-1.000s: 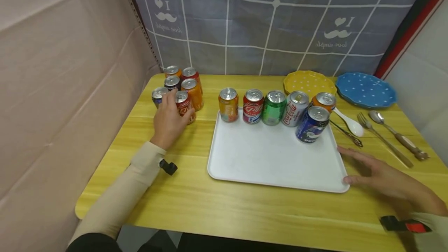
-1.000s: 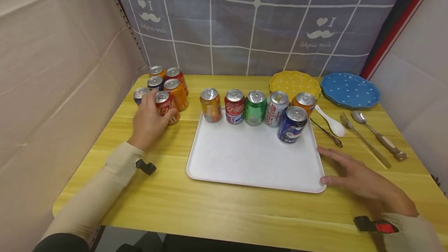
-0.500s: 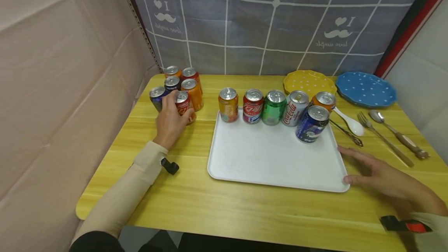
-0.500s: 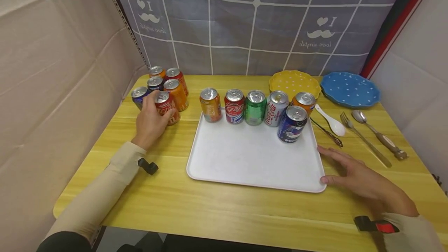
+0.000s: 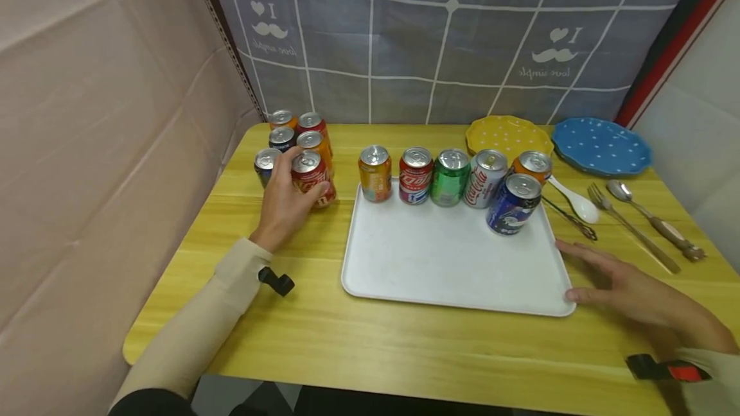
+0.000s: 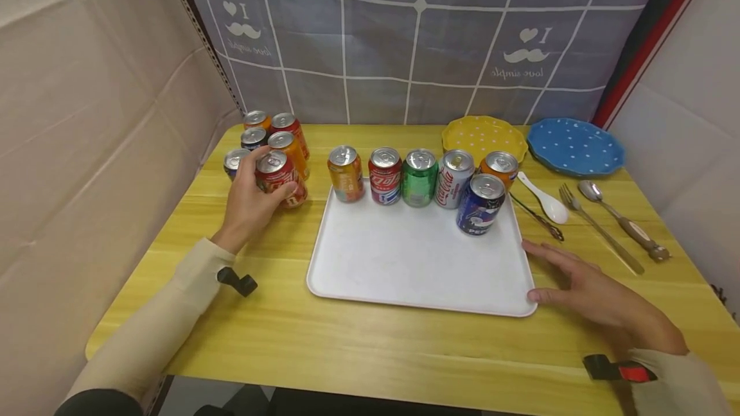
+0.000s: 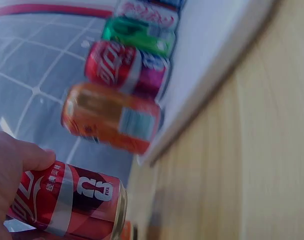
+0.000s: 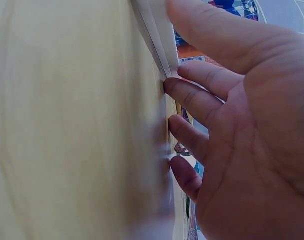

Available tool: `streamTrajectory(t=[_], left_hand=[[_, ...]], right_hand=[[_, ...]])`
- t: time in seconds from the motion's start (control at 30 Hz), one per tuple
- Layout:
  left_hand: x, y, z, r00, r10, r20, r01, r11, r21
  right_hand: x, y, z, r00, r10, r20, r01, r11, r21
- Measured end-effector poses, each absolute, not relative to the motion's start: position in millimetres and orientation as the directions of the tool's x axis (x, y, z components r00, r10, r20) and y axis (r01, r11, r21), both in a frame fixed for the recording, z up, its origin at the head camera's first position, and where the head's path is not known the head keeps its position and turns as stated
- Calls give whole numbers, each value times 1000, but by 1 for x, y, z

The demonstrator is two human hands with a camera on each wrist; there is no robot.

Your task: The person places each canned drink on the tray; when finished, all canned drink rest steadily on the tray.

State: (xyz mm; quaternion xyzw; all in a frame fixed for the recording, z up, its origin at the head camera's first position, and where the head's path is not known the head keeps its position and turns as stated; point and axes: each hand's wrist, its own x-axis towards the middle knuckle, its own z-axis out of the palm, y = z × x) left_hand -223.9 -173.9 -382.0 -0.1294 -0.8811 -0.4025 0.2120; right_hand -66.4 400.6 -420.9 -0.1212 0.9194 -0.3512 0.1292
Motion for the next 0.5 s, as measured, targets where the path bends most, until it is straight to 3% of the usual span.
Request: streamTrajectory(t=[0.27, 0.5], left_hand=[[-196, -135, -363, -823, 216, 525, 552, 519, 652], [-183, -92, -363, -800, 366, 475, 598, 430, 676]], right_hand=[[-65, 401, -422, -941, -308, -139, -139, 728, -671], [-66, 401, -421, -941, -308, -139, -137, 724, -676]])
